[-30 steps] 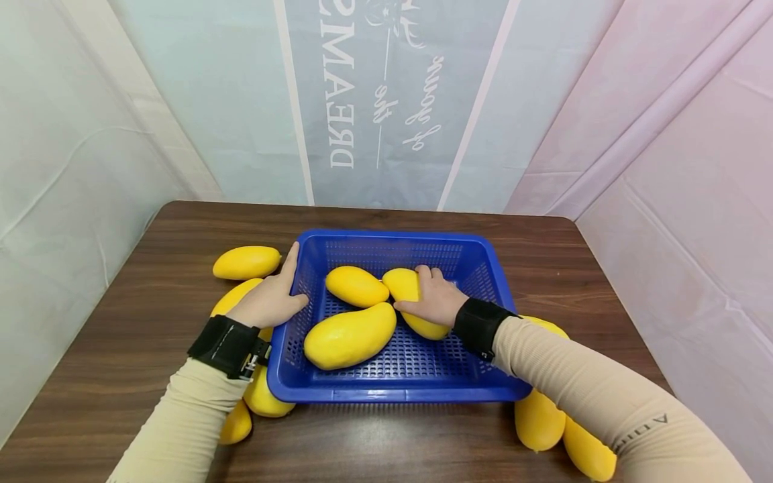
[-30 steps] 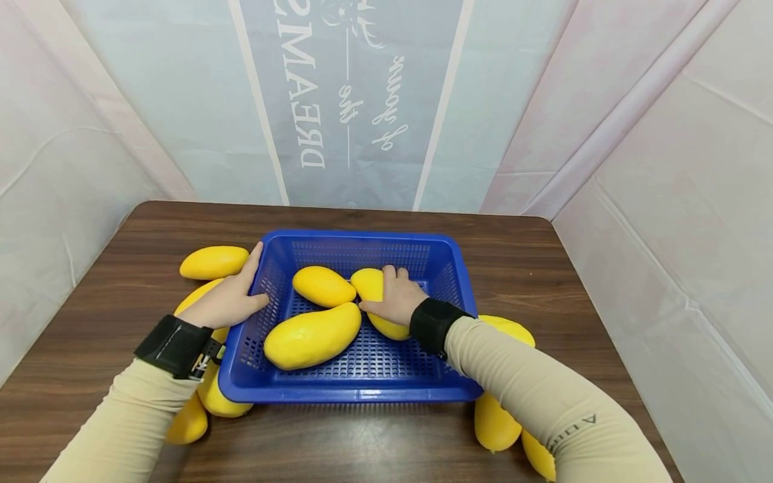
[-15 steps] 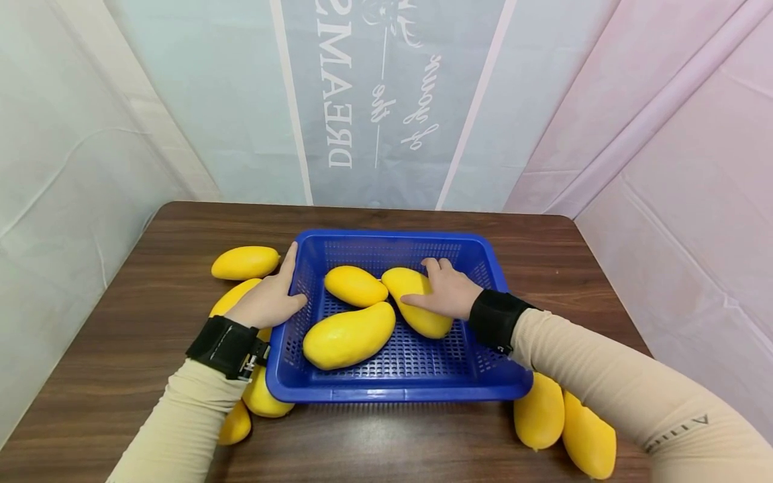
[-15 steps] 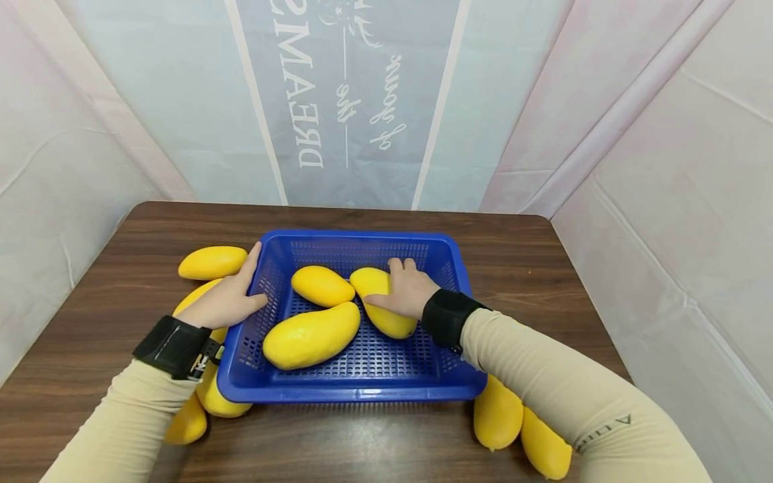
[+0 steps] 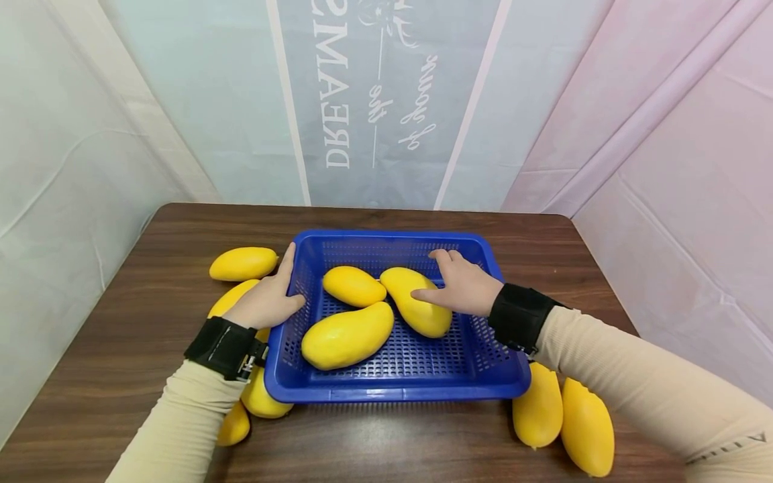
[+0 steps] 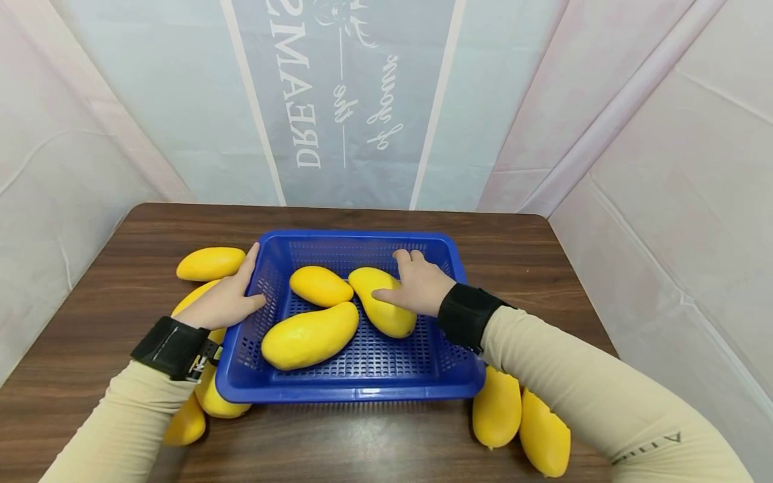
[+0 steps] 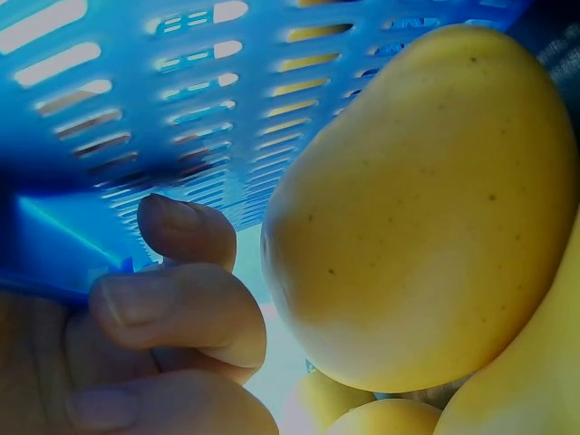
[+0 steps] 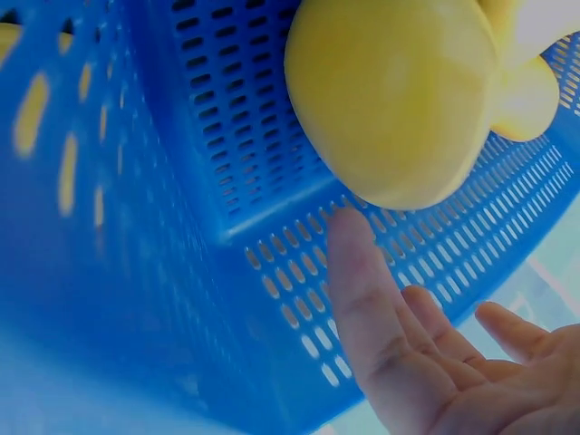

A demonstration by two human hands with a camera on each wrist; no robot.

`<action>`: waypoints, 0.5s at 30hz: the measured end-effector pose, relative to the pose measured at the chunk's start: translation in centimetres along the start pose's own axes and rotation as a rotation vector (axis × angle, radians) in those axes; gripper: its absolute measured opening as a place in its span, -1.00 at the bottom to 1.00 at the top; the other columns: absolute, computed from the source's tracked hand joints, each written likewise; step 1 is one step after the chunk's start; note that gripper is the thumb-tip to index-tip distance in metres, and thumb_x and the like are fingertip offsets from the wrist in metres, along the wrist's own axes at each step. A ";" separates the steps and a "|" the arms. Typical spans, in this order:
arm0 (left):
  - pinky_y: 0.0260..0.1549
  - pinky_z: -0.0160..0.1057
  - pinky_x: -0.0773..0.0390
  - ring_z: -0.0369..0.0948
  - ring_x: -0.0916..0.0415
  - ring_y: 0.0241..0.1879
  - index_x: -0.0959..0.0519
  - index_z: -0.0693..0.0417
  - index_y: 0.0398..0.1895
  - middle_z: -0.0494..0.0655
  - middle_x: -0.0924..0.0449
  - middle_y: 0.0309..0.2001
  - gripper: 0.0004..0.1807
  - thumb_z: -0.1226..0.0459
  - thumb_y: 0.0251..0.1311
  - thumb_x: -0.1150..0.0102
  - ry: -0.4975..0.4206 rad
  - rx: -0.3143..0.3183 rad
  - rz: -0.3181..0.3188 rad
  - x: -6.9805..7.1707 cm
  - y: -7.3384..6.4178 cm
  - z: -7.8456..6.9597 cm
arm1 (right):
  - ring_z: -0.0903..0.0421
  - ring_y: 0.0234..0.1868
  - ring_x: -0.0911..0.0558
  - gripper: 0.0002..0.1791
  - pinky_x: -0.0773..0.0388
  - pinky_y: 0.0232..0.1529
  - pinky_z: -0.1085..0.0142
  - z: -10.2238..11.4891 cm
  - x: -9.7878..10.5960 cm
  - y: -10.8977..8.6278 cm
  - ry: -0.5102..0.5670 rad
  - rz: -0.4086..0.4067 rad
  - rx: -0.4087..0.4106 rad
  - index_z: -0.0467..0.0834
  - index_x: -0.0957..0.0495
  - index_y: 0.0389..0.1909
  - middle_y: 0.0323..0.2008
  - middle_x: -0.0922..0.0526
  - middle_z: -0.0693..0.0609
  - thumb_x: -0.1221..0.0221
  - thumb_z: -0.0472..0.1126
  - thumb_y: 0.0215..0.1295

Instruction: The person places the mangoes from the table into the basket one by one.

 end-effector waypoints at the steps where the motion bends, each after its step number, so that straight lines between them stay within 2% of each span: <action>1: -0.59 -0.19 -0.63 -0.13 -0.56 -0.71 0.70 -0.15 0.51 0.04 -0.53 -0.54 0.07 0.24 0.36 0.05 -0.001 0.000 0.000 0.0 0.0 0.0 | -0.30 0.32 -0.42 0.00 -0.40 0.28 -0.16 0.0 0.1 -0.1 0.000 -0.001 0.002 -0.29 -0.07 0.50 0.44 -0.16 -0.40 -0.15 0.29 0.29; 8: -0.60 -0.18 -0.62 -0.12 -0.55 -0.73 0.70 -0.15 0.51 0.04 -0.52 -0.55 0.07 0.24 0.35 0.05 0.007 0.005 -0.003 0.0 0.0 0.2 | -0.25 0.33 -0.41 0.00 -0.41 0.29 -0.15 0.0 0.6 -1.2 -0.015 -0.012 0.017 -0.30 -0.11 0.48 0.42 -0.25 -0.34 -0.17 0.29 0.27; 15: -0.60 -0.18 -0.62 -0.12 -0.54 -0.73 0.70 -0.15 0.51 0.03 -0.51 -0.57 0.07 0.24 0.35 0.05 0.009 0.007 -0.003 0.0 0.0 0.1 | -0.12 0.10 -0.57 -0.05 -0.60 0.07 -0.03 -0.8 1.1 -2.6 -0.019 -0.045 0.035 -0.28 -0.18 0.44 0.22 -0.46 -0.28 -0.18 0.28 0.27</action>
Point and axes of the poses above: each hand's wrist, its own y-axis towards the middle knuckle, its own x-axis out of the back of the hand, z = x × y, the point moved 2 cm from there along y, towards the middle knuckle
